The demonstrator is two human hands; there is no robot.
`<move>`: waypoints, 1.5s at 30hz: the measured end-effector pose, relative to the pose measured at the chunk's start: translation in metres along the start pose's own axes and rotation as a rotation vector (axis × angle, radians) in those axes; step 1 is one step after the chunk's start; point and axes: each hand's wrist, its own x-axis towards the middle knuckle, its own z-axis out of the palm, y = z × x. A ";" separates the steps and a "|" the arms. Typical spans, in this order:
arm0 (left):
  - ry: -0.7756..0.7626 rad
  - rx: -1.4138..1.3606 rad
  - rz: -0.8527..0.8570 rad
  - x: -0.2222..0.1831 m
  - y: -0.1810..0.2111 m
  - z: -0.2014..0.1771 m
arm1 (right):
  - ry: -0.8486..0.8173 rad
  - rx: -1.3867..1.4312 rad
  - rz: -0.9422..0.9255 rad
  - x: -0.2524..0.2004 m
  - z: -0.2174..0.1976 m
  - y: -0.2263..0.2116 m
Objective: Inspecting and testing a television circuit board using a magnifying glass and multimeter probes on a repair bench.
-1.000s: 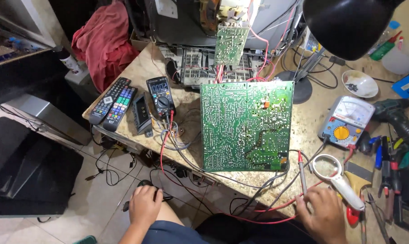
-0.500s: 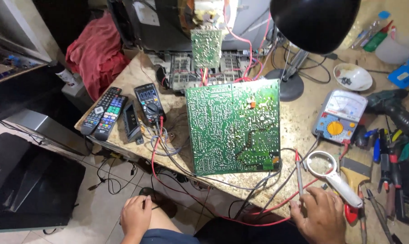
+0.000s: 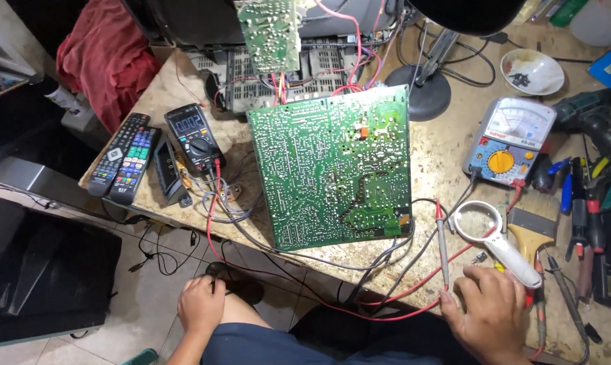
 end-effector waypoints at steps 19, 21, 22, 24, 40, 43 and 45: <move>0.035 -0.027 -0.009 -0.006 -0.008 0.003 | 0.096 -0.003 -0.068 0.004 0.001 -0.002; -0.011 -0.013 -0.043 -0.006 -0.003 -0.007 | 0.111 -0.027 -0.050 0.001 0.004 -0.004; -0.063 0.006 -0.070 -0.007 -0.001 -0.011 | 0.122 -0.052 -0.023 -0.001 0.005 -0.005; -0.086 0.003 -0.093 -0.006 0.000 -0.017 | 0.103 -0.036 0.012 -0.004 0.009 -0.006; -0.123 0.020 -0.125 -0.008 0.011 -0.020 | 0.166 0.217 0.167 -0.012 0.024 -0.015; -0.084 0.031 -0.078 -0.001 0.001 -0.001 | 0.168 0.211 0.137 -0.017 0.035 -0.006; -0.135 0.046 -0.091 0.000 0.005 -0.007 | 0.054 0.078 0.153 -0.016 0.039 0.003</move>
